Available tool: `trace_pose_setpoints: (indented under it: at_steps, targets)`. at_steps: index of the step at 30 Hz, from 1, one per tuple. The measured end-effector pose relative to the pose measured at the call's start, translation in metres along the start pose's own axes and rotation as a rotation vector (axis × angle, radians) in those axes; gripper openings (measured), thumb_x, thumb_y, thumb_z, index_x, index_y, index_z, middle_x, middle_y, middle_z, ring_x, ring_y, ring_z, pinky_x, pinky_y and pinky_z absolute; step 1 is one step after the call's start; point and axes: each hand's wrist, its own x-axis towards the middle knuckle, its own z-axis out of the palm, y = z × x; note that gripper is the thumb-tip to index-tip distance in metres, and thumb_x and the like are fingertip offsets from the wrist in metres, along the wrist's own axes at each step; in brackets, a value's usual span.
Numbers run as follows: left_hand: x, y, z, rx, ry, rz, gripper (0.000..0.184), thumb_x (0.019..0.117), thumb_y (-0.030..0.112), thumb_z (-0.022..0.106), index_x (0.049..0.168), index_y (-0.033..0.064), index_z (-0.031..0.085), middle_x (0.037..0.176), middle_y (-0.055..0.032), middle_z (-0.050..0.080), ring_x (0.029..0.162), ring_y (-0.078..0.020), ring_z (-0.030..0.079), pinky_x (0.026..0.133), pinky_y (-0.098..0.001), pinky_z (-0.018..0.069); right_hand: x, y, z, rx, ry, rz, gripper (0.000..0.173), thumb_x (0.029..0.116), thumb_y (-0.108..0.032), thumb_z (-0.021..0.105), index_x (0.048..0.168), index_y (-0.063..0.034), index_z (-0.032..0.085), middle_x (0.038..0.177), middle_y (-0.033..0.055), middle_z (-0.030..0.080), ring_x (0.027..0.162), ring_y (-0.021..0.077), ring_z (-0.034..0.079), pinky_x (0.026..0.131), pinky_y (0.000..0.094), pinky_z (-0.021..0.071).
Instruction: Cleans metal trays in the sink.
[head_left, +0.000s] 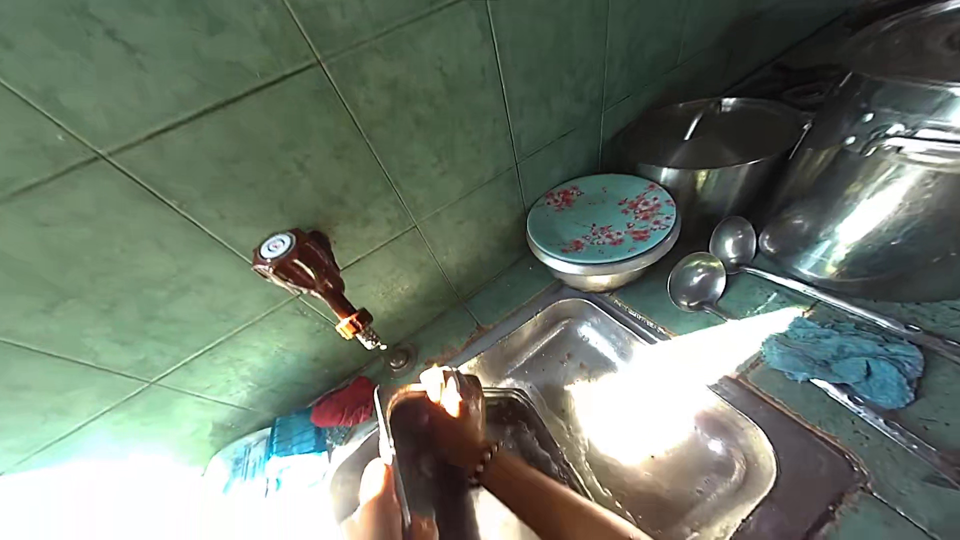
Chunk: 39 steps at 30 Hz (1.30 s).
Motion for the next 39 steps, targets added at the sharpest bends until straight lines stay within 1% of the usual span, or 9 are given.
trace_pose_setpoints:
  at_steps: [5,8,10,13,15,18,24,34,39]
  targets:
    - [0.027,-0.004,-0.020,0.090,0.017,0.047,0.060,0.0888,0.001,0.064,0.145,-0.0075,0.045,0.115,-0.0339,0.064,0.108,-0.0514,0.063,0.090,-0.0652,0.0484,-0.005,0.094,-0.043,-0.540,-0.566,-0.335,0.060,0.1002,-0.011,0.056,0.158,-0.0100,0.039,0.154,0.0282,0.046,0.146,0.0448,0.039,0.121,0.0611,0.0274]
    - [0.047,0.006,-0.025,0.166,0.011,-0.012,0.039,0.0925,0.004,0.067,0.130,0.0055,0.055,0.100,-0.0223,0.067,0.097,-0.0418,0.066,0.079,-0.0606,0.0514,-0.018,0.134,-0.080,-0.621,-0.831,-0.139,0.073,0.0996,-0.016,0.058,0.164,-0.0279,0.027,0.171,0.0186,0.011,0.159,0.0358,0.006,0.127,0.0588,0.0073]
    - [0.052,0.013,-0.023,0.141,0.061,0.007,0.026,0.0919,0.004,0.068,0.116,0.0087,0.059,0.091,-0.0188,0.066,0.087,-0.0396,0.066,0.070,-0.0595,0.0510,-0.020,0.133,-0.098,-0.676,-0.939,-0.079,0.068,0.1023,-0.023,0.055,0.164,-0.0233,0.027,0.172,0.0196,0.006,0.159,0.0358,0.006,0.127,0.0559,0.0098]
    - [0.056,0.006,-0.019,0.084,0.103,0.058,0.016,0.0924,0.003,0.066,0.104,0.0081,0.057,0.083,-0.0178,0.063,0.078,-0.0392,0.064,0.061,-0.0583,0.0476,-0.038,0.120,-0.118,-0.757,-1.072,-0.019,0.060,0.1046,-0.019,0.052,0.162,-0.0151,0.034,0.172,0.0146,0.013,0.158,0.0329,0.015,0.126,0.0519,0.0159]
    - [0.064,-0.013,-0.017,0.046,0.110,0.056,0.014,0.0936,0.003,0.066,0.103,0.0069,0.056,0.085,-0.0181,0.062,0.078,-0.0387,0.063,0.061,-0.0584,0.0471,-0.044,0.094,-0.124,-0.676,-1.069,0.103,0.047,0.1040,-0.013,0.052,0.151,-0.0076,0.050,0.156,0.0161,0.047,0.146,0.0352,0.041,0.119,0.0517,0.0314]
    - [0.066,-0.029,-0.010,0.037,0.087,0.015,0.025,0.0934,0.003,0.067,0.117,0.0055,0.060,0.097,-0.0212,0.067,0.089,-0.0414,0.066,0.072,-0.0626,0.0509,-0.034,0.063,-0.124,-0.561,-1.012,-0.133,0.032,0.1037,-0.018,0.055,0.132,-0.0080,0.065,0.128,0.0199,0.065,0.124,0.0378,0.059,0.106,0.0530,0.0469]
    - [0.065,-0.021,0.000,0.013,0.100,0.025,0.020,0.0918,0.001,0.068,0.108,0.0066,0.057,0.089,-0.0198,0.064,0.081,-0.0393,0.064,0.063,-0.0586,0.0494,-0.028,0.114,-0.087,-0.238,-0.515,-0.390,0.056,0.0884,-0.006,0.073,0.142,-0.0147,0.063,0.151,0.0163,0.054,0.143,0.0375,0.047,0.118,0.0559,0.0350]
    - [0.074,-0.054,0.015,-0.124,0.167,0.103,0.018,0.0875,-0.005,0.066,0.098,0.0046,0.056,0.085,-0.0168,0.060,0.079,-0.0341,0.061,0.064,-0.0553,0.0457,-0.092,0.105,-0.156,-0.395,-1.368,-0.169,0.035,0.1055,-0.020,0.050,0.130,0.0000,0.064,0.136,0.0221,0.062,0.135,0.0393,0.052,0.117,0.0587,0.0324]
    - [0.077,-0.055,0.017,-0.390,0.152,0.046,0.021,0.0826,-0.012,0.060,0.092,0.0046,0.052,0.078,-0.0092,0.052,0.071,-0.0207,0.052,0.062,-0.0411,0.0421,-0.121,0.026,-0.151,-0.064,-1.351,0.205,0.050,0.1125,-0.021,0.030,0.159,-0.0050,0.034,0.161,0.0175,0.041,0.148,0.0323,0.041,0.123,0.0490,0.0285]
